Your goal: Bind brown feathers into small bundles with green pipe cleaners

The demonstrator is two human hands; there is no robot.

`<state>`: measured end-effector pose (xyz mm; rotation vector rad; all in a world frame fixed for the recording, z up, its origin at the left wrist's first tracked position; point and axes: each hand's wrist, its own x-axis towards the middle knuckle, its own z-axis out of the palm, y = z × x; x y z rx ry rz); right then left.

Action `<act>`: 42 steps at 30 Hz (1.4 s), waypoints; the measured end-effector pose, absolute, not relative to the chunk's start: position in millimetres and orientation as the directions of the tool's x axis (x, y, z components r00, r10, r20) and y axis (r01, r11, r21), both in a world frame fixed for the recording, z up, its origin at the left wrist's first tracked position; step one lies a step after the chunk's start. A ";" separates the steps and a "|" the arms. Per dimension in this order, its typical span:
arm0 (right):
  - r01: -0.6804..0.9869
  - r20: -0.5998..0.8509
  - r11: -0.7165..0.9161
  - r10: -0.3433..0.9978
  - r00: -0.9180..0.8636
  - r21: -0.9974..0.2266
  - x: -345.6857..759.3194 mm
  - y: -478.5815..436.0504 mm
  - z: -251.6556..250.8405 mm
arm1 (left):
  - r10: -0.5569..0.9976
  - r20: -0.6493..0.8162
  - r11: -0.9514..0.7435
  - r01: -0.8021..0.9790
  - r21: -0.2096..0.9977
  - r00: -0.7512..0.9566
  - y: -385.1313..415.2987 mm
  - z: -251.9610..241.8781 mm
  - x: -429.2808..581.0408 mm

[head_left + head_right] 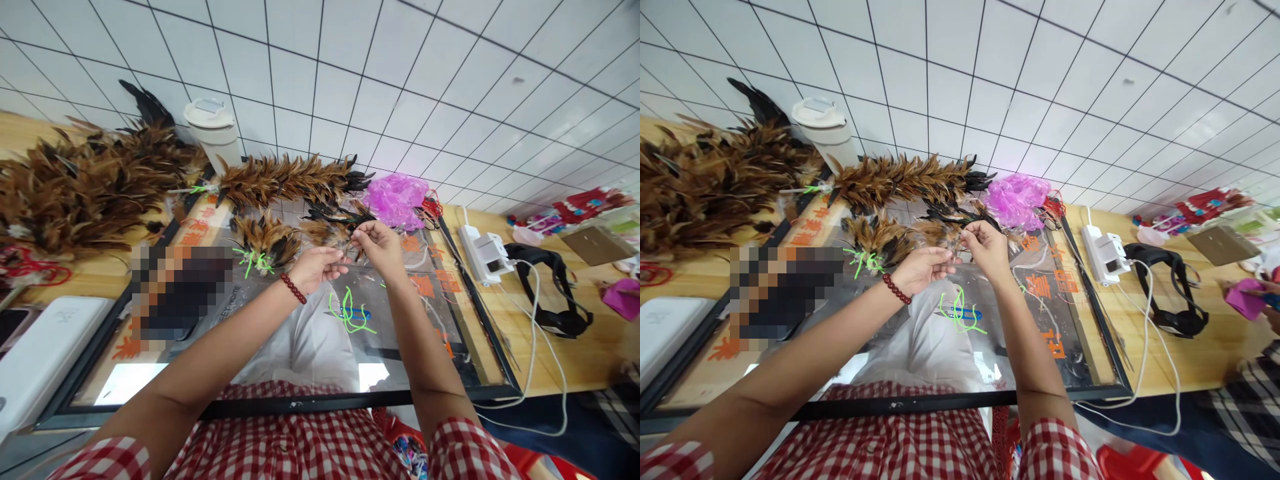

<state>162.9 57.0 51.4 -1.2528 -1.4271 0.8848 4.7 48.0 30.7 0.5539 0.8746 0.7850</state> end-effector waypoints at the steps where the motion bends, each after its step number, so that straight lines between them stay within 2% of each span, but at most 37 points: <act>1: 0.253 0.207 0.192 0.978 0.031 -0.948 163.2 57.2 51.0 | 0.788 -0.470 0.607 -0.374 0.701 0.399 47.8 30.8 5.3; 13: 0.340 0.238 0.231 0.971 -0.020 -0.912 162.0 57.2 46.9 | 0.767 -0.497 0.636 -0.374 0.675 0.407 44.3 26.7 10.7; 15: 0.344 0.263 0.238 0.964 0.029 -0.908 165.7 60.5 42.9 | 0.800 -0.472 0.596 -0.408 0.691 0.370 44.2 24.9 11.5; 17: 0.350 0.228 0.185 0.970 0.085 -0.918 170.3 63.3 40.3 | 0.838 -0.440 0.545 -0.444 0.711 0.324 44.5 23.1 12.0; 19: 0.318 0.084 0.082 0.996 -0.008 -0.945 173.8 63.8 40.4 | 0.864 -0.407 0.503 -0.464 0.729 0.298 44.9 21.6 11.9; 21: 0.243 -0.071 -0.012 0.970 -0.234 -0.970 174.6 62.0 42.3 | 0.868 -0.383 0.493 -0.452 0.744 0.315 45.0 20.8 11.5; 23: 0.155 -0.136 -0.080 0.907 -0.399 -0.985 173.0 59.6 43.8 | 0.845 -0.380 0.519 -0.406 0.753 0.376 44.6 20.5 10.9; 24: 0.120 -0.142 -0.100 0.897 -0.419 -0.988 171.7 58.8 43.9 | 0.827 -0.381 0.537 -0.381 0.753 0.413 44.2 20.5 10.5; 26: 0.089 -0.136 -0.110 0.920 -0.369 -0.990 169.5 58.8 42.8 | 0.799 -0.381 0.561 -0.349 0.751 0.466 43.1 20.5 10.0; 30: 0.145 -0.093 -0.058 0.964 -0.248 -0.988 167.9 62.1 39.0 | 0.797 -0.351 0.546 -0.340 0.765 0.492 40.9 20.0 11.1; 37: 0.293 0.018 0.096 0.966 -0.257 -0.951 164.0 64.4 36.0 | 0.861 -0.353 0.470 -0.309 0.827 0.367 39.9 12.9 16.5; 40: 0.377 0.172 0.171 0.985 -0.033 -0.910 182.0 69.7 38.1 | 0.890 -0.314 0.427 -0.364 0.828 0.330 42.3 8.0 15.0; 42: 0.582 0.296 0.150 0.941 0.165 -0.799 203.2 73.9 39.9 | 0.908 -0.292 0.401 -0.423 0.812 0.301 44.2 5.6 13.5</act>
